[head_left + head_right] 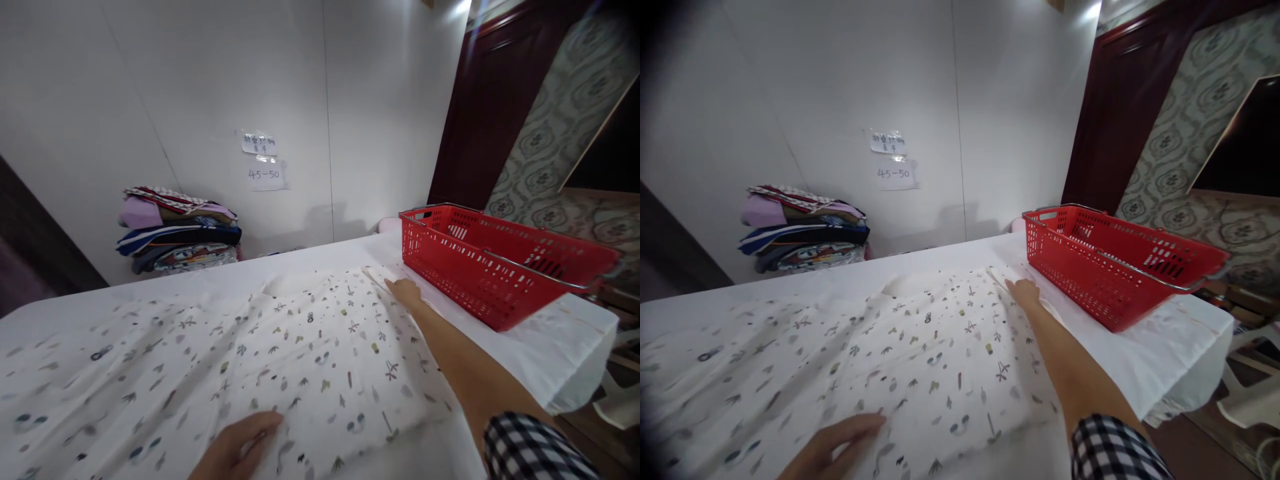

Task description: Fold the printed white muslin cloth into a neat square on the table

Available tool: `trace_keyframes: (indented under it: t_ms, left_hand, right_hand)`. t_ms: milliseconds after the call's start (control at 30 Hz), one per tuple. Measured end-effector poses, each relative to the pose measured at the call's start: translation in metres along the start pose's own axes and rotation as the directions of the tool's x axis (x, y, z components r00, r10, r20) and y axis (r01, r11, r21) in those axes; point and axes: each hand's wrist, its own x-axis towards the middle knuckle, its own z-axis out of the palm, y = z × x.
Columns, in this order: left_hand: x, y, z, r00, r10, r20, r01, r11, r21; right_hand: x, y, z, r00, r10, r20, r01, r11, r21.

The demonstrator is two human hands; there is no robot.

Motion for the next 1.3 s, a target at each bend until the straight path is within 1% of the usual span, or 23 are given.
trace_keyframes:
  t_ms: [100,167,233,300,367,400,433,467,500,533,567,600,633,667,700,733,767,867,933,1000,1167,1267,1300]
  left_hand:
    - [0.015,0.022,0.026,0.985,0.155,0.082,-0.154,0.988,-0.013]
    - [0.025,0.033,0.034,0.967,0.187,0.175,-0.174,0.981,-0.086]
    - [0.036,0.043,0.039,0.960,0.168,0.224,-0.122,0.971,-0.205]
    - [0.047,0.053,0.045,0.971,0.123,0.208,-0.037,0.927,-0.374]
    - [0.056,0.065,0.054,0.977,0.069,0.199,0.063,0.806,-0.589]
    - [0.059,0.071,0.060,0.976,0.053,0.209,0.111,0.709,-0.697]
    - [0.061,0.076,0.066,0.972,0.053,0.230,0.154,0.596,-0.788]
    - [0.061,0.081,0.073,0.961,0.071,0.269,0.202,0.487,-0.850]
    - [0.061,0.084,0.079,0.946,0.097,0.309,0.247,0.400,-0.882]
    - [0.060,0.086,0.084,0.934,0.110,0.339,0.285,0.343,-0.895]
    - [0.059,0.085,0.088,0.929,0.098,0.356,0.311,0.312,-0.898]
    - [0.057,0.083,0.091,0.932,0.058,0.357,0.325,0.299,-0.897]
    - [0.056,0.079,0.093,0.939,-0.001,0.343,0.328,0.293,-0.898]
    - [0.056,0.074,0.093,0.945,-0.072,0.320,0.326,0.291,-0.899]
    - [0.055,0.067,0.093,0.946,-0.134,0.295,0.323,0.293,-0.900]
    - [0.056,0.061,0.093,0.942,-0.181,0.283,0.327,0.299,-0.896]
    - [0.056,0.054,0.092,0.937,-0.216,0.276,0.334,0.309,-0.891]
    - [0.058,0.040,0.093,0.922,-0.292,0.254,0.351,0.355,-0.866]
    - [0.056,0.039,0.095,0.928,-0.299,0.220,0.330,0.390,-0.860]
    - [0.052,0.044,0.096,0.952,-0.266,0.155,0.263,0.440,-0.859]
    - [0.037,0.062,0.087,0.982,-0.183,0.053,0.144,0.536,-0.832]
    - [0.030,0.065,0.078,0.988,-0.153,0.005,0.090,0.556,-0.826]
    - [0.027,0.065,0.076,0.990,-0.138,-0.017,0.064,0.560,-0.826]
  right_hand:
    - [0.015,-0.006,0.010,0.999,0.003,-0.033,-0.002,1.000,0.006]
    - [0.018,-0.011,0.012,0.996,-0.062,-0.069,0.065,0.997,0.044]
    - [0.012,-0.019,0.012,0.982,-0.156,-0.103,0.166,0.982,0.094]
    - [-0.010,-0.031,0.012,0.958,-0.264,-0.113,0.279,0.949,0.148]
    - [-0.049,-0.045,0.014,0.910,-0.404,-0.090,0.414,0.886,0.207]
    - [-0.074,-0.051,0.015,0.826,-0.560,-0.064,0.555,0.787,0.270]
    - [-0.099,-0.056,0.015,0.715,-0.698,-0.027,0.669,0.674,0.313]
    - [-0.123,-0.060,0.015,0.591,-0.806,0.028,0.752,0.564,0.342]
    - [-0.141,-0.063,0.015,0.439,-0.892,0.110,0.811,0.445,0.380]
    - [-0.152,-0.063,0.013,0.264,-0.948,0.179,0.837,0.317,0.446]
    - [-0.154,-0.061,0.011,0.179,-0.964,0.197,0.834,0.254,0.489]
    - [-0.147,-0.057,0.008,0.203,-0.961,0.188,0.829,0.271,0.489]
    - [-0.132,-0.051,0.004,0.344,-0.925,0.161,0.818,0.379,0.432]
    - [-0.109,-0.043,0.000,0.544,-0.827,0.139,0.764,0.557,0.326]
    - [-0.084,-0.033,-0.005,0.766,-0.634,0.109,0.610,0.770,0.186]
    - [-0.057,-0.021,-0.009,0.931,-0.359,0.061,0.357,0.933,0.042]
    - [-0.032,-0.009,-0.013,0.973,-0.227,0.032,0.227,0.974,-0.016]
    - [0.019,0.024,-0.018,1.000,-0.004,0.003,0.004,0.995,-0.096]
    - [0.033,0.037,-0.016,0.997,0.082,-0.010,-0.083,0.989,-0.122]
    - [0.039,0.042,-0.014,0.993,0.114,-0.011,-0.114,0.986,-0.121]
    - [0.039,0.022,-0.017,1.000,-0.021,-0.011,0.021,0.999,-0.028]
    - [0.000,-0.003,-0.021,0.977,-0.206,-0.051,0.211,0.972,0.101]
    - [-0.023,-0.011,-0.022,0.940,-0.332,-0.083,0.342,0.919,0.195]
